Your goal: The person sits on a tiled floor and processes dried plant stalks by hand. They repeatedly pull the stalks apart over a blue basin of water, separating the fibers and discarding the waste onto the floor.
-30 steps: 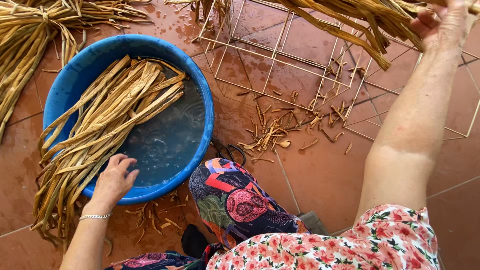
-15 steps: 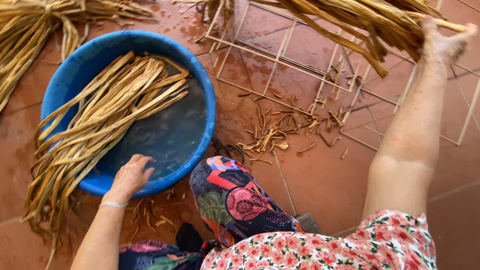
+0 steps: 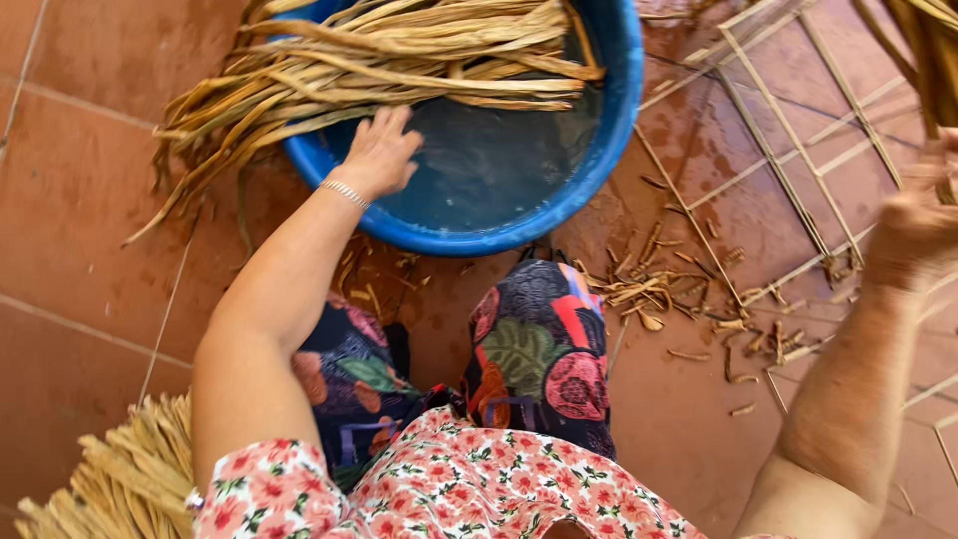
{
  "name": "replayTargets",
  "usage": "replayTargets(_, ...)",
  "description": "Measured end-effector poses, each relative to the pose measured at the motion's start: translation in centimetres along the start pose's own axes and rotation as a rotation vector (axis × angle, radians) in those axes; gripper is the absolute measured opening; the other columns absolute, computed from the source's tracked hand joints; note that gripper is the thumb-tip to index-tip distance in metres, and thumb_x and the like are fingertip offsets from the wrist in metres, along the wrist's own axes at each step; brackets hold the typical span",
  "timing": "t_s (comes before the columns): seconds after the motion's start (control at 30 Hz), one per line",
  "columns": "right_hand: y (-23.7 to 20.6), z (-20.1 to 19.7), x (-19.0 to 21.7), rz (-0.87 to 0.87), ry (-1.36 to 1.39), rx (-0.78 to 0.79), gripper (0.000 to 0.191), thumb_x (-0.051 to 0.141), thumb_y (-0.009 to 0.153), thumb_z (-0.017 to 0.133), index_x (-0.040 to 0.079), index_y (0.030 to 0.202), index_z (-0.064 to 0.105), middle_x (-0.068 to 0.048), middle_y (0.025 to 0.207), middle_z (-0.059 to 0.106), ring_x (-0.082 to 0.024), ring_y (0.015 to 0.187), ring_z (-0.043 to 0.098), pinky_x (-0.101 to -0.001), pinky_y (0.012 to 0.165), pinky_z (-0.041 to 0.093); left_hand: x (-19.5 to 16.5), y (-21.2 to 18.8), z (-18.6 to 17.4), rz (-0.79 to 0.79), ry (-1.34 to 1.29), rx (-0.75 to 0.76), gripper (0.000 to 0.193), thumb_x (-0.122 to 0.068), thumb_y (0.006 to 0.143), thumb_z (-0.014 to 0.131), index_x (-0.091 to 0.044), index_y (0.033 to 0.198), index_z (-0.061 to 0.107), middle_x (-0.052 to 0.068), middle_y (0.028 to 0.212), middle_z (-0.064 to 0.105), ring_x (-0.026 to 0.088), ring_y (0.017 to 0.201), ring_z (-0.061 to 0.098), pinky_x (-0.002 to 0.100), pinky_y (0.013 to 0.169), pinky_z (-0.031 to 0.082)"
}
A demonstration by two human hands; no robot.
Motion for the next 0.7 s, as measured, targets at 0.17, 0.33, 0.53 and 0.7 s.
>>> replayTargets(0.17, 0.7, 14.2, 9.9, 0.02, 0.332, 0.354, 0.011, 0.003, 0.103, 0.079, 0.01, 0.109, 0.074, -0.01, 0.105, 0.07, -0.03, 0.102, 0.064, -0.0405, 0.088, 0.051, 2.1, 3.1, 0.3, -0.116, 0.072, -0.03, 0.039, -0.025, 0.08, 0.082, -0.008, 0.114, 0.073, 0.017, 0.164, 0.033, 0.037, 0.151, 0.024, 0.071, 0.117, 0.019)
replayTargets(0.33, -3.6, 27.5, 20.7, -0.085, 0.453, 0.72, 0.028, 0.02, 0.089, 0.081, 0.011, 0.114, 0.072, -0.011, 0.123, 0.068, -0.032, 0.117, 0.061, -0.0432, 0.1, 0.05, 3.5, 6.0, 0.9, -0.202, 0.03, -0.028, 0.049, -0.031, 0.082, 0.08, -0.007, 0.122, 0.069, 0.017, 0.165, 0.027, 0.037, 0.153, 0.015, 0.073, 0.117, 0.006)
replayTargets(0.53, -9.0, 37.2, 26.1, -0.056, 0.462, 1.001, 0.059, 0.034, 0.087, 0.075, 0.007, 0.137, 0.061, -0.024, 0.134, 0.061, -0.045, 0.124, 0.057, -0.0505, 0.103, 0.047, 2.5, 5.9, 0.9, -0.132, 0.169, -0.065, 0.043, -0.033, 0.084, 0.077, -0.003, 0.115, 0.071, 0.02, 0.139, 0.051, 0.036, 0.143, 0.034, 0.071, 0.119, 0.007)
replayTargets(0.7, -12.3, 40.4, 21.8, 1.335, 1.13, 1.053, 0.06, 0.05, 0.101, 0.053, 0.009, 0.145, 0.049, -0.014, 0.118, 0.072, -0.034, 0.101, 0.073, -0.0558, 0.087, 0.056, -1.7, 2.5, 3.1, 0.053, 0.006, -0.035, 0.022, -0.021, 0.091, 0.072, -0.005, 0.105, 0.072, 0.016, 0.112, 0.066, 0.036, 0.119, 0.055, 0.053, 0.099, 0.044)
Point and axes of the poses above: each hand's wrist, its own y-axis towards the middle knuckle, its own z-axis out of the palm, x = y × z, the point moved 8 cm from there along y, towards the middle knuckle
